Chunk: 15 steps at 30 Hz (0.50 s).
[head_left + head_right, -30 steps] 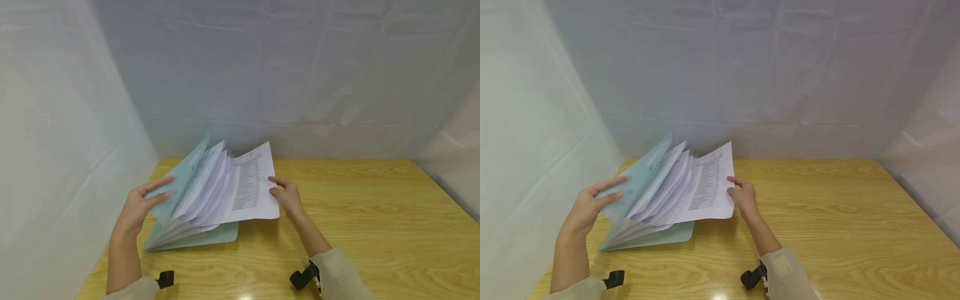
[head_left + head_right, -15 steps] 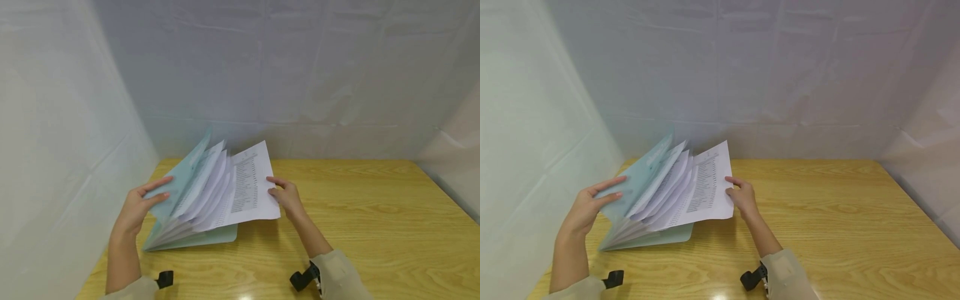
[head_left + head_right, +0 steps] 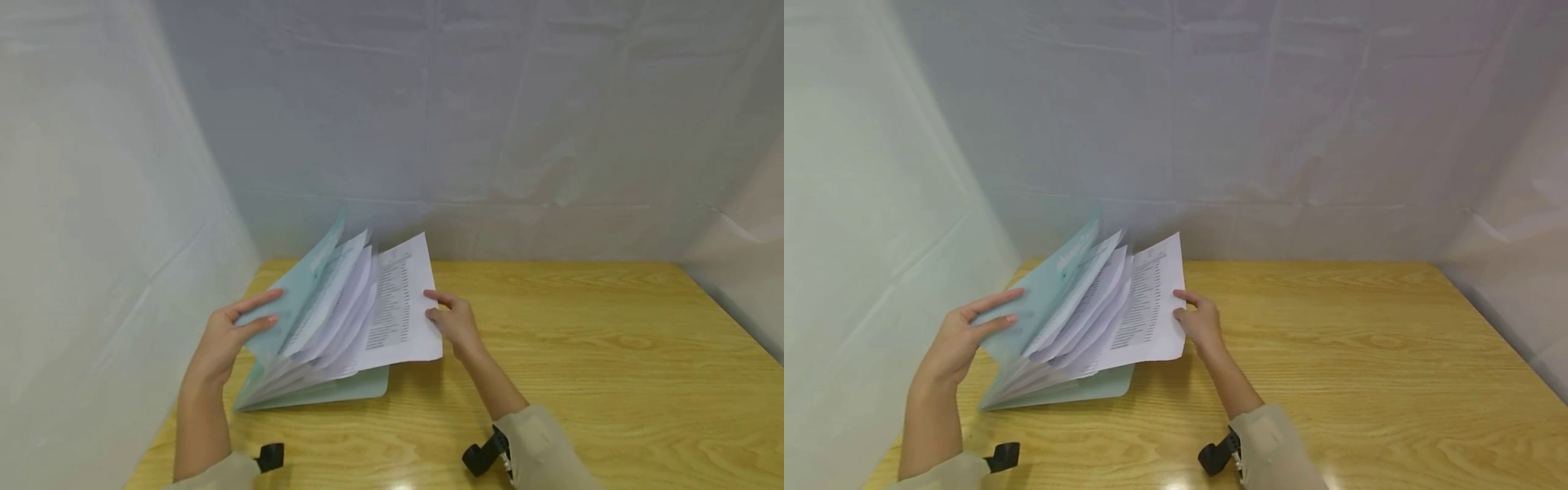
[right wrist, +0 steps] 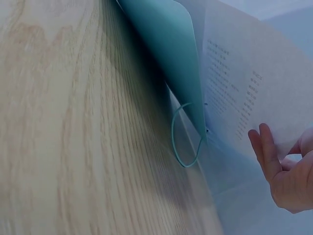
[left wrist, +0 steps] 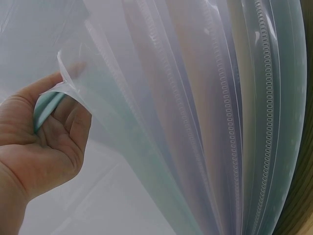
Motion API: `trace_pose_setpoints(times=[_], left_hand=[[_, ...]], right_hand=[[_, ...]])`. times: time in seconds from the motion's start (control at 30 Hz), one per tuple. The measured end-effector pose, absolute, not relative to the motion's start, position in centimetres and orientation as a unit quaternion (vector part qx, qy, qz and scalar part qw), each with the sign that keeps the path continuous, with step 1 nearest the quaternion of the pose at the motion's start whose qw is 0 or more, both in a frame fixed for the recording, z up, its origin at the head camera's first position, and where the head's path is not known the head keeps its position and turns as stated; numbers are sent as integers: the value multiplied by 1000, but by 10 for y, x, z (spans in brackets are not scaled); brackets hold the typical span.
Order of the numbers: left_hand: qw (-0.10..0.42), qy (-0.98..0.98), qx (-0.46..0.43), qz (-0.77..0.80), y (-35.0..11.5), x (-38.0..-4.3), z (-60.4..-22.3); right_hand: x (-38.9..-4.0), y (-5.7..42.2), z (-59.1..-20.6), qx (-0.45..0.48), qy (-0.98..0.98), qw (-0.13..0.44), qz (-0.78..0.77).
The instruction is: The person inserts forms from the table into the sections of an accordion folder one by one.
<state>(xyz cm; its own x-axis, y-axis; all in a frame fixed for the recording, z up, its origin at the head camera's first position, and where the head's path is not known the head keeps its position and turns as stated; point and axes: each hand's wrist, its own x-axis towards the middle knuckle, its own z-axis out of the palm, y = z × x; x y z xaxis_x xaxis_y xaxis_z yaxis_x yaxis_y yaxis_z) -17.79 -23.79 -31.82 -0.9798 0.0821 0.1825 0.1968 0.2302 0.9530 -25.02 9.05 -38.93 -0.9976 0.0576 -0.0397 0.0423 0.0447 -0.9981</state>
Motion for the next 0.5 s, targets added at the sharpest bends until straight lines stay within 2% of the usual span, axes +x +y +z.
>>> trace_pose_setpoints(times=[0.5], left_hand=[[46,-783,-86,-615,-239,-178,-319]], right_hand=[[-249,67,-397,-32,-718,6,696]])
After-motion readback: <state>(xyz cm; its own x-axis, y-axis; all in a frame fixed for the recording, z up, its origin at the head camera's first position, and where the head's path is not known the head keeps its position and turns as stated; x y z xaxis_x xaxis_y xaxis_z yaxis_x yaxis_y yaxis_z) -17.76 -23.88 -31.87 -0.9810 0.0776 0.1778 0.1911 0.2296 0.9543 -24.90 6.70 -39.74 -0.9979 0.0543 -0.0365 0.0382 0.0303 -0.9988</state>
